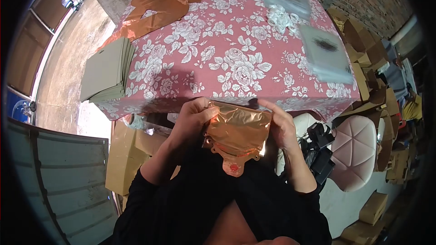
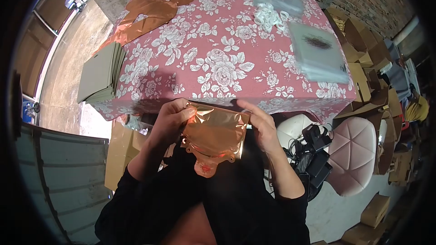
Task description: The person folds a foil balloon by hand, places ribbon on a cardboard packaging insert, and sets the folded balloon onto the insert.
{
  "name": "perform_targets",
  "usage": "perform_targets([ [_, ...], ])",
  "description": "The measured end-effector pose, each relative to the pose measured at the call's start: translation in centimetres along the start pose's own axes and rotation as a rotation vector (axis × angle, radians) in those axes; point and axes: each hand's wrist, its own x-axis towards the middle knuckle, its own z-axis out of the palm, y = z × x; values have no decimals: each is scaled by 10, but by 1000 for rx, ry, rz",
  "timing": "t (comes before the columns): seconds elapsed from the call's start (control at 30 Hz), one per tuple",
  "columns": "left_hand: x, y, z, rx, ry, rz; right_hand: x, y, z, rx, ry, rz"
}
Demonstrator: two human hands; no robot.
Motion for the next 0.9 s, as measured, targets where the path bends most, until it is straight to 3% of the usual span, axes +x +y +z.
perform_targets([
  [0.1, 1, -2, 2, 1, 24, 64, -2, -1, 11, 186, 137, 136],
  [0.2, 0, 3, 3, 83, 33, 119, 3, 1, 8, 94, 12, 170],
  [0.23, -1, 5, 4, 140, 54, 108, 3, -2, 16, 155, 117, 199],
  [0.43, -2, 10, 8, 317, 72, 185, 8, -7, 14, 121, 103, 173],
  [0.6, -10, 41, 16, 66, 57, 126, 13, -10, 9, 72, 96, 138],
  [0.67, -7, 59, 9, 234, -61, -13, 14, -14, 10, 51, 101, 159],
  [0.73, 8, 56, -1, 258, -108, 4, 18, -16, 4, 36, 49, 171],
  [0.8, 20, 54, -10, 421, -291, 37, 25, -20, 3, 24, -2, 181],
  [0.83, 24, 52, -11, 458, -281, 157, 28, -23, 6, 25, 17, 176],
  [0.9, 29, 62, -14, 467, -281, 158, 36, -31, 10, 21, 15, 126],
])
